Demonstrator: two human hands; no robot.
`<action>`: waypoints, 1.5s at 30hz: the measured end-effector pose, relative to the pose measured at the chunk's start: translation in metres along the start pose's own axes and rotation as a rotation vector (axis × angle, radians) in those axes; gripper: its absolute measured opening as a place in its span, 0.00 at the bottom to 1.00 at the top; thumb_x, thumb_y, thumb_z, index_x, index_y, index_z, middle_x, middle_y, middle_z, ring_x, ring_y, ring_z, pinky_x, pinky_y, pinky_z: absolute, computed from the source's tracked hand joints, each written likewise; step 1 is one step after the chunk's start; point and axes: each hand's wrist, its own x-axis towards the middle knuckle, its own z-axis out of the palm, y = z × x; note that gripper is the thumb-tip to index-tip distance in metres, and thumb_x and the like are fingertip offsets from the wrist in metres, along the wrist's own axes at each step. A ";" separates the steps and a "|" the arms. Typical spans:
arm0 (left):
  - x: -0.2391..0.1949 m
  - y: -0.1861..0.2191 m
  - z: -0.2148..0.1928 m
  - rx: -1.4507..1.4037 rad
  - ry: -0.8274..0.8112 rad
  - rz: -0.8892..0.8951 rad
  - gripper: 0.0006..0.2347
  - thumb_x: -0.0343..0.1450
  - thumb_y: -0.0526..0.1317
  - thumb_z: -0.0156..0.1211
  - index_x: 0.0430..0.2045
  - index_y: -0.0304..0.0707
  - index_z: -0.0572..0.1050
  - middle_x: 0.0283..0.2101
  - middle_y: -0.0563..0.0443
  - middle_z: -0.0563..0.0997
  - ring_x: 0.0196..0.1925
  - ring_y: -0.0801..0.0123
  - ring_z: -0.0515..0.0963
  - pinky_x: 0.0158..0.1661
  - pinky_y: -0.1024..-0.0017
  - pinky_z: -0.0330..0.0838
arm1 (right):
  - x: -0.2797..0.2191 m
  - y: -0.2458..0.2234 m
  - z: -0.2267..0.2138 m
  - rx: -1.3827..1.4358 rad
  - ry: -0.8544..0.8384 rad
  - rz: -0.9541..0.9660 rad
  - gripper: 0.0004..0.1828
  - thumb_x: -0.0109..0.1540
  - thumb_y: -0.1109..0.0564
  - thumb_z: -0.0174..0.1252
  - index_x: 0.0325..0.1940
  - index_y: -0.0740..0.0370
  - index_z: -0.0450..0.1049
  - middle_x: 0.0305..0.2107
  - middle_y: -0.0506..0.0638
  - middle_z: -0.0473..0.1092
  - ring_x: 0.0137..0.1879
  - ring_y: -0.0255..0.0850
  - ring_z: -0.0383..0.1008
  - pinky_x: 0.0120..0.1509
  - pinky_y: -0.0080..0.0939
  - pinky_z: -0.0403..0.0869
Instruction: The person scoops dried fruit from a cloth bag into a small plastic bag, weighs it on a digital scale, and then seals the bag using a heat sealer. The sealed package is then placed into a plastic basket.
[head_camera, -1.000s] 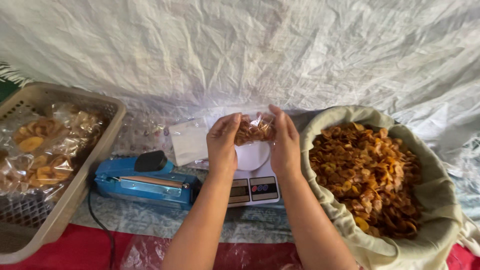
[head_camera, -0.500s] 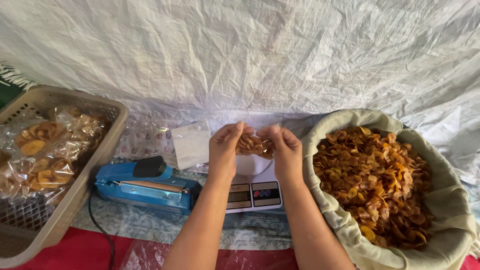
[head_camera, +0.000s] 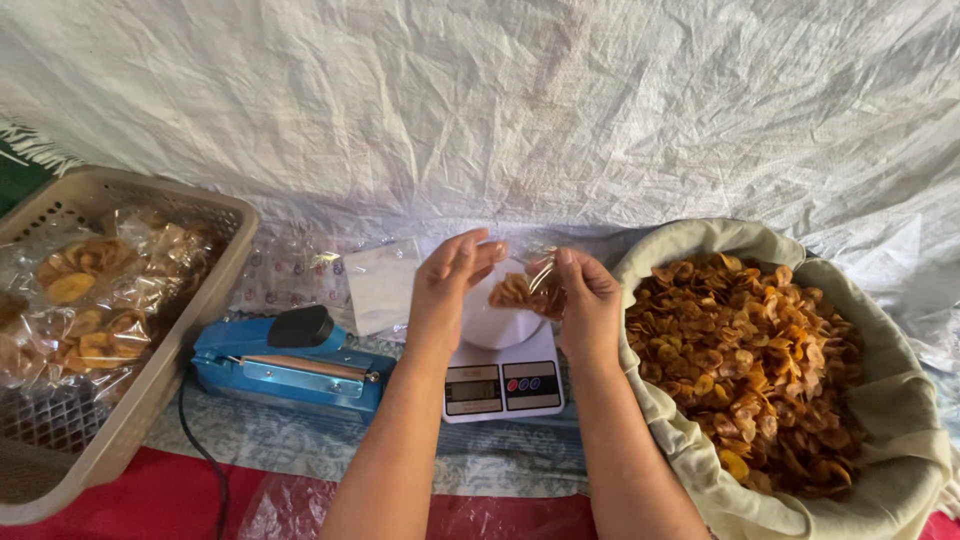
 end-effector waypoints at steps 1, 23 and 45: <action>0.000 -0.001 0.001 0.043 -0.032 -0.014 0.20 0.72 0.49 0.61 0.53 0.34 0.76 0.47 0.43 0.86 0.52 0.67 0.84 0.55 0.71 0.76 | -0.001 -0.002 0.001 -0.002 0.016 0.015 0.10 0.68 0.55 0.57 0.42 0.66 0.79 0.32 0.53 0.80 0.36 0.38 0.81 0.40 0.36 0.80; -0.001 -0.010 -0.004 0.077 -0.206 -0.046 0.09 0.73 0.35 0.63 0.44 0.26 0.80 0.42 0.45 0.86 0.44 0.71 0.84 0.47 0.74 0.79 | -0.008 -0.018 0.007 0.096 -0.009 -0.078 0.13 0.72 0.56 0.54 0.47 0.68 0.78 0.38 0.54 0.79 0.43 0.40 0.81 0.49 0.39 0.80; 0.001 -0.012 -0.002 -0.147 0.045 0.042 0.07 0.74 0.33 0.67 0.40 0.25 0.81 0.40 0.43 0.84 0.42 0.68 0.82 0.45 0.72 0.76 | -0.009 -0.011 0.010 0.025 -0.107 0.014 0.16 0.69 0.59 0.51 0.60 0.64 0.74 0.44 0.53 0.78 0.48 0.39 0.79 0.55 0.39 0.77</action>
